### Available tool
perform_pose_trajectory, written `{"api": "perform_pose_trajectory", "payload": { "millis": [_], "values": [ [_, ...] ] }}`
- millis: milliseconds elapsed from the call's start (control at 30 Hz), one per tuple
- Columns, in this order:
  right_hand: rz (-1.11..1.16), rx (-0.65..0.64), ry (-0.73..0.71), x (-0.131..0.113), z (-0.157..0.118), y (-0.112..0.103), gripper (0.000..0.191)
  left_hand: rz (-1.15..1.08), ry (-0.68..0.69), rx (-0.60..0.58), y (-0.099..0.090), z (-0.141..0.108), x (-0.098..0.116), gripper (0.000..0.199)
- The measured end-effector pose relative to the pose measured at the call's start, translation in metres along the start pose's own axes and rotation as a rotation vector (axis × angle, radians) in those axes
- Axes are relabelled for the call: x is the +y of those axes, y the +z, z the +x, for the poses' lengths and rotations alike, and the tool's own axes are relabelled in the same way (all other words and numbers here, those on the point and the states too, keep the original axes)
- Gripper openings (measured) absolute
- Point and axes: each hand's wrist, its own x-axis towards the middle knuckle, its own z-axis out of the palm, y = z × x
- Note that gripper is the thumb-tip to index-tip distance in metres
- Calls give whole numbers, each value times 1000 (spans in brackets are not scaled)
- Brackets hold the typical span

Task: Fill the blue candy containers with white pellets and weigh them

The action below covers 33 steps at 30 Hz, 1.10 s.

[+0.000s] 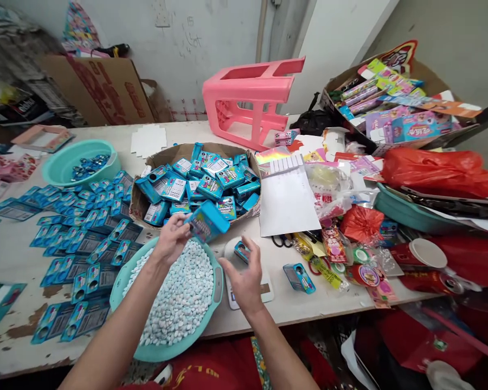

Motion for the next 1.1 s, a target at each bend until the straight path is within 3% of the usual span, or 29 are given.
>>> {"api": "perform_pose_trajectory", "payload": {
  "millis": [67,167,267,333,400,467,600,667,767,900,1000,1100],
  "values": [
    [132,-107,78,-14,-5,20,66,-53,-95,-35,-11,-35,2,33],
    [238,-192,199,-24,-14,40,47,98,-113,-47,-39,-69,-2,31],
    [377,-186,344,-25,-19,45,43,568,22,119,-85,-80,-8,32],
    [543,-163,520,-24,-19,44,41,967,91,228,-116,-82,-16,32],
    [703,-175,721,-25,-19,43,36,1293,97,244,-136,-82,-25,36],
    [800,-235,866,-28,-20,42,33,1482,71,241,-139,-82,-35,44],
    [825,-335,965,-35,-34,37,30,1589,-55,170,-119,-80,-45,58],
    [809,-333,975,-34,-47,24,31,1603,-117,114,-111,-79,-46,57],
    [771,-252,1024,-15,-76,-12,35,1599,-170,101,-111,-75,-48,50],
    [659,124,1193,42,-118,-81,23,1534,-183,156,-119,-65,-54,42],
    [675,363,1251,88,-129,-122,11,1437,-206,227,-123,-58,-56,40],
    [698,439,1220,122,-118,-140,8,1267,-213,246,-122,-53,-54,36]
  ]
}}
